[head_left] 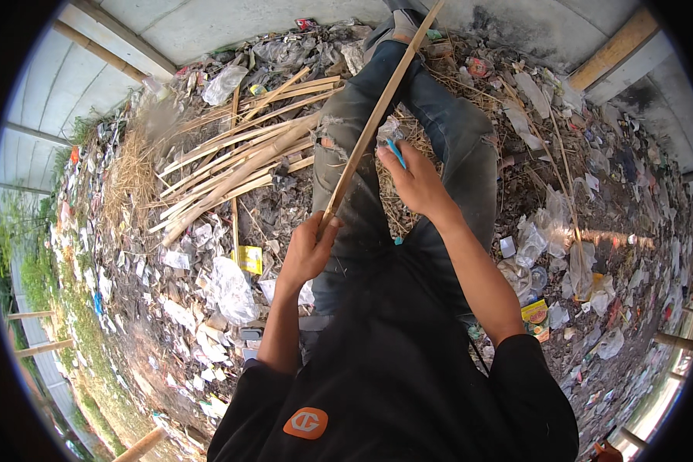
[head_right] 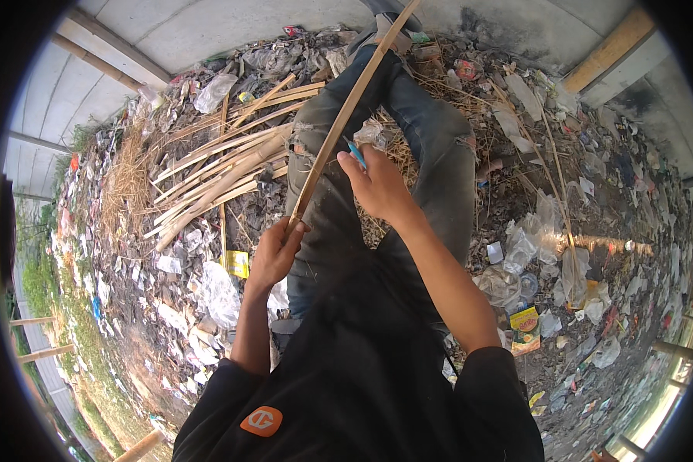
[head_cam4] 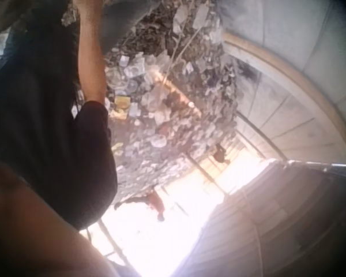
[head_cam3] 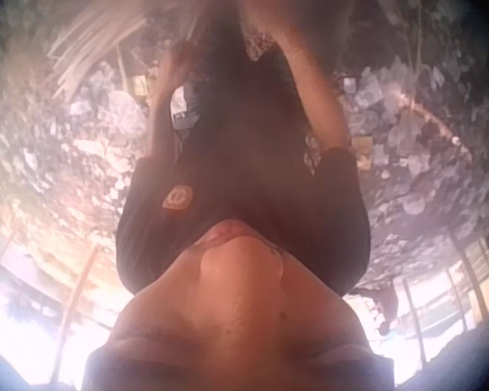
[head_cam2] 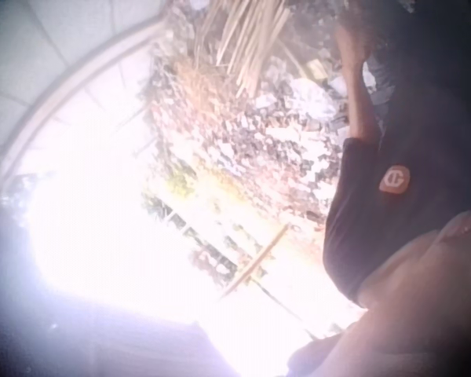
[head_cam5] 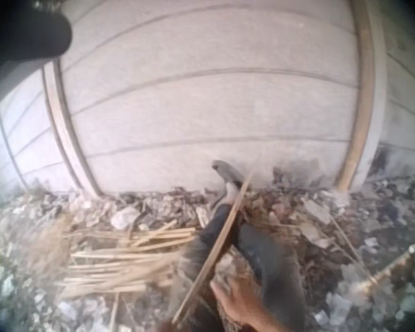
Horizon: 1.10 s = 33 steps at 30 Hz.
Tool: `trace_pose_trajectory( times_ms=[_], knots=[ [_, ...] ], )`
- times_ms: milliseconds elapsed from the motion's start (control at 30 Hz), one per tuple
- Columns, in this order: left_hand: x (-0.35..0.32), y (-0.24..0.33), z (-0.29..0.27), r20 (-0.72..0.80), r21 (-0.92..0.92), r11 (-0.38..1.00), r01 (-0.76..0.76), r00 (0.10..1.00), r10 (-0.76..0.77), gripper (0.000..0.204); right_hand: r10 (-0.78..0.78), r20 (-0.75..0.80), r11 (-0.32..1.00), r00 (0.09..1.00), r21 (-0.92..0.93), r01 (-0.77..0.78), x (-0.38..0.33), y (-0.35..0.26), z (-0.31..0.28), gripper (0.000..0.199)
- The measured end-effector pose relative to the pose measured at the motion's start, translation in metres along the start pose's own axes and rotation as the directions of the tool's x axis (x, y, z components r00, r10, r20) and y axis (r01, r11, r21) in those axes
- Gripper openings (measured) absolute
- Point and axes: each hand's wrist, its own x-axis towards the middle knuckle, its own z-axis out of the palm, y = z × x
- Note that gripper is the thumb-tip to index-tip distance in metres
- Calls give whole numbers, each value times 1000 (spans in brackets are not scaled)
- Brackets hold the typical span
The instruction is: The person sits on the ground and uses a utility knife to shave the surface of a long, thin wooden stick. They hold the stick against their leg and repeatedly scrape the blade along its length to remove the outer layer.
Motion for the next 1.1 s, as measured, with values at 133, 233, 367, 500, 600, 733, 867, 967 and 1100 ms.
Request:
trace_pose_trajectory(
  times_ms=[133,233,367,500,600,733,867,967,1100],
  knots=[
    [9,-7,8,-57,56,998,-27,998,30,37,95,227,995,969,-23,-92,-30,-2,15,48],
    [15,-19,13,-33,108,992,-62,997,66,37,-53,335,983,941,-151,109,-49,10,36,49],
    [19,-30,18,-38,128,988,-89,995,94,37,31,304,982,952,-188,28,-62,21,64,58],
    [21,-34,19,-27,130,990,-58,998,62,37,72,292,978,954,-209,-9,-62,17,68,63],
    [23,-42,19,-27,143,986,-87,995,92,36,48,332,971,942,-236,33,-61,21,70,63],
    [24,-43,18,0,143,984,-103,995,104,35,46,338,967,940,-250,42,-60,22,72,62],
    [14,-46,15,13,206,972,-112,994,112,33,80,364,963,928,-269,23,-62,21,76,62],
    [1,-43,9,4,262,961,-88,996,90,34,83,395,958,915,-285,36,-63,16,79,62],
    [-19,-37,-3,-18,334,942,-38,999,47,36,-23,373,943,927,-301,145,-70,17,91,63]
  ],
)
